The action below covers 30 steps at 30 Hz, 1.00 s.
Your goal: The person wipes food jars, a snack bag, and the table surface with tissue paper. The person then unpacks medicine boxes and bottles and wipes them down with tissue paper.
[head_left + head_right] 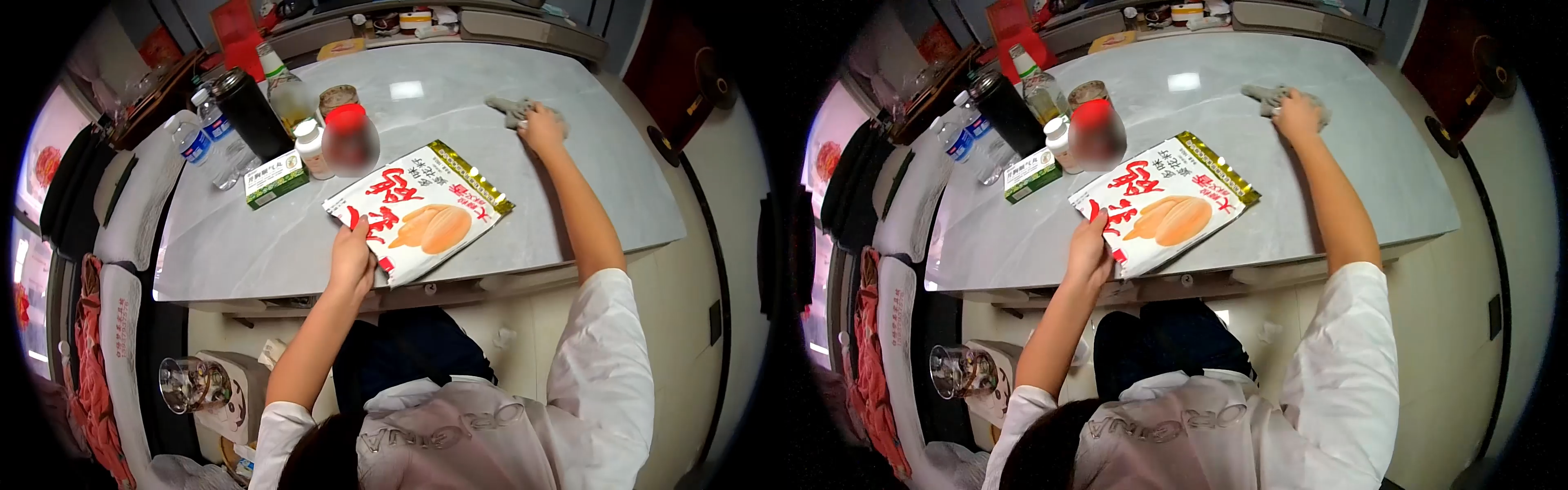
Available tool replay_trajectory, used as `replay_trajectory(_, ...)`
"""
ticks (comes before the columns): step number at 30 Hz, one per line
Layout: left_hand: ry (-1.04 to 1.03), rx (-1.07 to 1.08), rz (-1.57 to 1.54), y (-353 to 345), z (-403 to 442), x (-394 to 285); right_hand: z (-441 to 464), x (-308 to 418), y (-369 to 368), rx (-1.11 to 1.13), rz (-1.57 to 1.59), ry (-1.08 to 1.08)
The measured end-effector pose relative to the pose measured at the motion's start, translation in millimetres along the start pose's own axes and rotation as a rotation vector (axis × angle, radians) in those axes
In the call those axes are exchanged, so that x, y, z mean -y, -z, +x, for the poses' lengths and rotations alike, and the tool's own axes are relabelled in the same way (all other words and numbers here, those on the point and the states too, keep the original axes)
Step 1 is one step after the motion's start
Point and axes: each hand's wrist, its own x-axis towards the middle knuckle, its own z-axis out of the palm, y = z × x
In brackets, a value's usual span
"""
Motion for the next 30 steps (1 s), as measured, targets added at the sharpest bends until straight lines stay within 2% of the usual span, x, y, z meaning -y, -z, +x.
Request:
replay_trajectory(1, 0.008, -0.009, -0.019, -14.6, -1.2, -0.7, -4.9, -13.9, 1.5, -0.027, -0.017, -0.021)
replay_trajectory(5, 0.024, -0.032, -0.027, -11.1, 1.3, 7.2, -26.4, -17.5, -1.2, -0.545, 0.006, 0.103)
replay_trajectory(7, -0.03, 0.062, -0.048, 1.4, -10.3, 8.1, -39.1, 8.3, 29.9, -0.222, 0.174, 0.149)
replay_trajectory(9, -0.043, 0.05, -0.019, 17.7, -19.3, 5.4, -74.6, 31.0, 10.2, -0.148, 0.496, 0.263)
replay_trajectory(10, -0.05, 0.03, -0.002, 24.1, -23.1, 2.8, -84.4, 43.7, 9.7, 0.0, 0.53, 0.321)
replay_trajectory(11, -0.078, 0.014, 0.004, 27.8, -28.6, -1.8, -92.6, 52.9, 6.5, 0.045, 0.614, 0.395)
replay_trajectory(12, -0.096, -0.018, -0.015, 34.2, -30.1, -4.9, -102.0, 62.8, 10.9, 0.133, 0.49, 0.442)
replay_trajectory(15, -0.228, -0.123, 0.048, 57.7, -25.2, -14.3, -104.1, 67.9, 11.3, 0.093, 0.437, 0.587)
replay_trajectory(17, -0.199, -0.121, 0.089, 64.3, -23.2, -25.6, -85.5, 70.8, 10.5, 0.103, 0.324, 0.619)
replay_trajectory(20, -0.197, -0.093, 0.169, 64.8, -15.7, -28.8, -39.4, 84.8, -18.6, 0.162, 0.333, 0.636)
replay_trajectory(30, -0.209, -0.134, 0.221, 65.7, -10.8, -28.9, 109.2, 142.8, -82.8, 0.336, 0.273, 0.409)
